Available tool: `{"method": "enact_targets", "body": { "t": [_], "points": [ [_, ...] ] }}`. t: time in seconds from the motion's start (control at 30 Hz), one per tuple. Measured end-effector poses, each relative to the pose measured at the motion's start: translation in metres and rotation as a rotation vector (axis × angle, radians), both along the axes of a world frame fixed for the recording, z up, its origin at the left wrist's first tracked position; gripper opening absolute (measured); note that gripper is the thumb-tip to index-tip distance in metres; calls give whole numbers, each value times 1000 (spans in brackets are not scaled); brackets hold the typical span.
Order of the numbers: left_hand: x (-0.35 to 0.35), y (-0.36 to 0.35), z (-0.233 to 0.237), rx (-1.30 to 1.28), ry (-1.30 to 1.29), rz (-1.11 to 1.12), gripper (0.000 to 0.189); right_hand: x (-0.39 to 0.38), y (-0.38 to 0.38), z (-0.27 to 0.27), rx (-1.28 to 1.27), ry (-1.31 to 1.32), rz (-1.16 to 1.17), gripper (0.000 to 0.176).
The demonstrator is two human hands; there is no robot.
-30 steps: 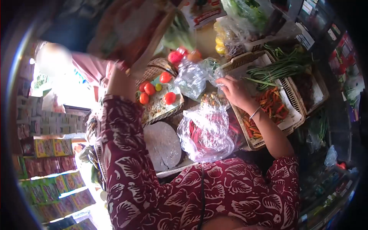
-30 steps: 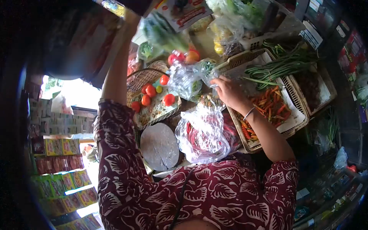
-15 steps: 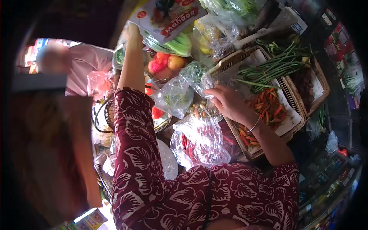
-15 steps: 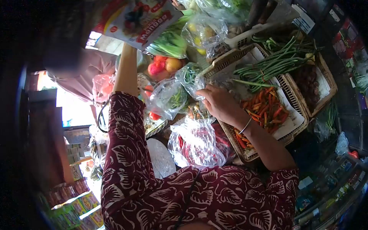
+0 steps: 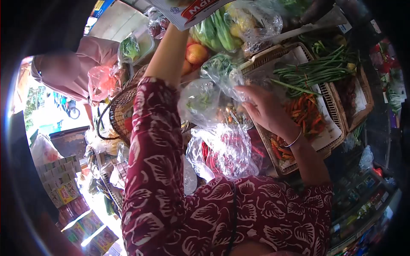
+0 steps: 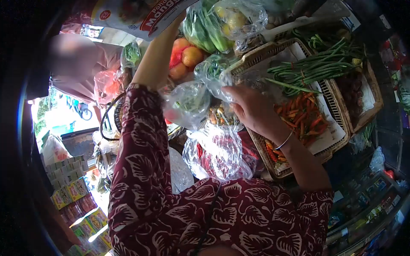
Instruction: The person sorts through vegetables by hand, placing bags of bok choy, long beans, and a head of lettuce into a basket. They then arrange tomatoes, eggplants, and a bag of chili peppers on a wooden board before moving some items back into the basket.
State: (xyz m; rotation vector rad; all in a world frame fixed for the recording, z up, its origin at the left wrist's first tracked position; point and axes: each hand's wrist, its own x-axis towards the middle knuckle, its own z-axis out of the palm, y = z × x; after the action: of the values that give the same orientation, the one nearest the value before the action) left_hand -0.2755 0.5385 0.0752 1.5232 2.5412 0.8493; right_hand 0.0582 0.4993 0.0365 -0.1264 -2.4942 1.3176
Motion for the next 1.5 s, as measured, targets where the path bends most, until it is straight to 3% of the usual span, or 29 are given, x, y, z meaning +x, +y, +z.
{"method": "enact_targets", "body": {
  "t": [0.1,0.27,0.33,0.37,0.4,0.47,0.53,0.63,0.67,0.73,0.8,0.87,0.9,0.93,1.0,1.07,1.1,1.13,1.2,1.23,1.27,1.3,1.33,1.4,1.47,1.5],
  "points": [
    [8,-34,2,17,-145,-75,45,-2,6,28,-15,-8,-91,31],
    [22,-115,8,15,-393,-138,49,-5,17,19,-69,39,-184,19],
    [35,-149,14,66,-585,-104,51,-11,23,13,-424,-150,-190,15],
    [60,-161,37,161,-861,53,51,-18,28,4,-564,-114,-190,11],
    [72,-179,41,178,-858,66,51,-25,34,9,-695,-119,-151,9],
    [86,-214,46,248,-691,-308,54,-51,51,20,-535,-52,-56,9],
    [101,-246,35,251,-605,-269,54,-85,66,37,-594,50,-37,10],
    [134,-285,11,89,-422,-141,78,-145,109,46,-264,275,-44,14],
    [160,-288,12,149,-614,-8,87,-150,104,60,-206,328,-20,17],
    [199,-282,1,300,-454,74,97,-171,128,52,165,138,-130,18],
    [219,-267,-36,454,-203,165,96,-149,107,57,224,195,-38,18],
    [218,-244,-64,435,-71,331,78,-146,108,53,390,92,-7,14],
    [194,-229,-90,479,-159,285,45,-155,115,42,401,81,33,14],
    [184,-221,-81,505,-160,306,45,-158,121,37,282,82,43,12],
    [172,-208,-55,934,-815,198,28,-166,137,25,187,80,70,10],
    [160,-200,-49,1042,-839,153,28,-169,140,28,296,118,-48,6],
    [155,-200,-45,1121,-867,95,29,-160,132,28,219,241,4,10],
    [157,-200,-40,1088,-838,207,30,-154,126,35,287,212,109,11],
    [142,-195,-71,981,-737,125,32,-144,120,41,490,42,47,10],
    [143,-192,-82,1010,-632,132,38,-139,107,43,583,181,30,10],
    [152,-193,-88,1034,-529,147,47,-130,82,60,850,287,8,21],
    [168,-198,-89,982,-497,299,59,-124,57,68,1034,249,-109,36],
    [184,-201,-92,924,-474,450,72,-132,50,68,1084,346,6,51],
    [208,-204,-110,852,-503,554,88,-131,-14,95,783,368,165,64],
    [232,-204,-127,839,-628,672,92,-146,-55,116,661,331,257,67],
    [242,-209,-125,821,-822,712,92,-160,-68,124,527,281,343,72]
  ]
}}
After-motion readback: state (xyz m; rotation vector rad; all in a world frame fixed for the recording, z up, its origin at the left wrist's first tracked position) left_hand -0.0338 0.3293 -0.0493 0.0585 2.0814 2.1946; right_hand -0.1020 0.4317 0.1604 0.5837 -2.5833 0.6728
